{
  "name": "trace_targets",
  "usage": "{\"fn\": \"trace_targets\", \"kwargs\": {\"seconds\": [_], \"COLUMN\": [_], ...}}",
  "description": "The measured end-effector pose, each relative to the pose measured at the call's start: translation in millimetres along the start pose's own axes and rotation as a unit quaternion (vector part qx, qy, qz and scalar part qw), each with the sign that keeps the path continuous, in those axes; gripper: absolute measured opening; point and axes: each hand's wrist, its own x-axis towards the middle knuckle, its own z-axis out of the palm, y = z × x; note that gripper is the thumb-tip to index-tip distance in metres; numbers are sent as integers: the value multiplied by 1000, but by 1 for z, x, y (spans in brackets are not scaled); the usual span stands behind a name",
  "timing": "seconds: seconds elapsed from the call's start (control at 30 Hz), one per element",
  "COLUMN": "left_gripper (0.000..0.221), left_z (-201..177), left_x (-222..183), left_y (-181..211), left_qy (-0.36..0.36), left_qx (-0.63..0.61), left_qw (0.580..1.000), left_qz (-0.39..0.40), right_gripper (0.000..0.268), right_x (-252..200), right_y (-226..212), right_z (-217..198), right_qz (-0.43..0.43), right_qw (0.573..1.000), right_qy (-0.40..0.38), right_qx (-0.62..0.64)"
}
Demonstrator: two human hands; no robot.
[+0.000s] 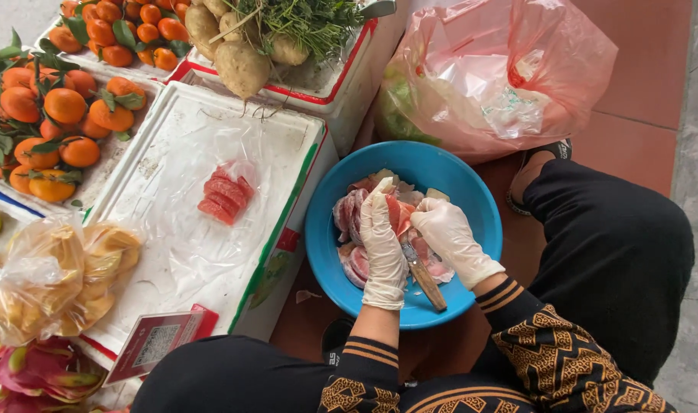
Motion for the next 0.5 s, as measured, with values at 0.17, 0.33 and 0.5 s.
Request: {"fn": "trace_targets", "kwargs": {"seconds": [0.17, 0.33, 0.5], "left_gripper": [40, 48, 51], "left_z": [-4, 1, 8], "left_x": [6, -5, -19], "left_y": [10, 59, 69], "left_qy": [6, 3, -9], "left_qx": [-61, -111, -114], "left_qw": [998, 994, 993], "left_qz": [19, 3, -28], "right_gripper": [9, 29, 27], "right_x": [17, -37, -47], "right_y": [28, -35, -33], "right_z": [24, -26, -6], "right_qz": [57, 112, 29], "right_qw": [995, 906, 923], "right_qy": [-33, -245, -203], "right_qx": [81, 328, 327]}}
